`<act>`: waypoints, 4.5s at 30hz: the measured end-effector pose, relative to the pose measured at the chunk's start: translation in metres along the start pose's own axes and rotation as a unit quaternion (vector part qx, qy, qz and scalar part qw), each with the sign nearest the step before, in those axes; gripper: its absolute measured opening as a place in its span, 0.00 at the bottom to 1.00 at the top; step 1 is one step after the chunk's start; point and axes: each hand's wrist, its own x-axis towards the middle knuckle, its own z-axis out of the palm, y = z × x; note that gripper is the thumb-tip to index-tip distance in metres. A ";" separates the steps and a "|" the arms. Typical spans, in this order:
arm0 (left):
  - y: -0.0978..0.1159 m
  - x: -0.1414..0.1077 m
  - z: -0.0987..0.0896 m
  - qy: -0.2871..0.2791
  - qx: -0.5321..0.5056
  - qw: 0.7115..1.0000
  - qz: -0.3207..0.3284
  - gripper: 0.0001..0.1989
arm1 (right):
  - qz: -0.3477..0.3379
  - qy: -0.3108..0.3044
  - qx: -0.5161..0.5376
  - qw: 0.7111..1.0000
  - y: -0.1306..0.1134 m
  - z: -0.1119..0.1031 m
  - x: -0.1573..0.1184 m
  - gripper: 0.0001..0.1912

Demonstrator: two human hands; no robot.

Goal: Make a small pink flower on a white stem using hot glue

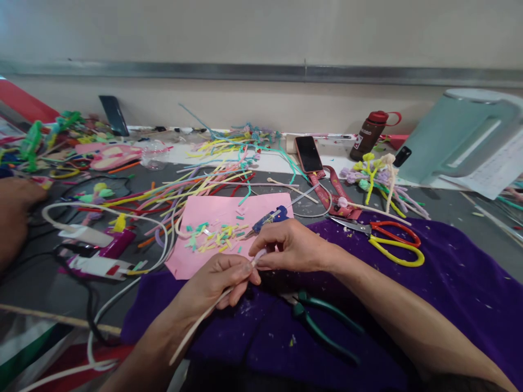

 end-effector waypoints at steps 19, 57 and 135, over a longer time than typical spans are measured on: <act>-0.002 0.002 0.002 0.096 -0.050 0.994 0.032 0.12 | 0.134 0.194 0.162 0.958 0.016 -0.004 0.005 0.07; 0.003 0.003 -0.001 0.178 -0.128 0.969 0.113 0.09 | 0.029 0.020 -0.181 0.983 0.026 0.007 0.002 0.08; 0.000 0.002 0.000 0.132 -0.153 0.977 0.071 0.11 | 0.043 0.202 0.085 0.975 -0.001 0.038 0.004 0.01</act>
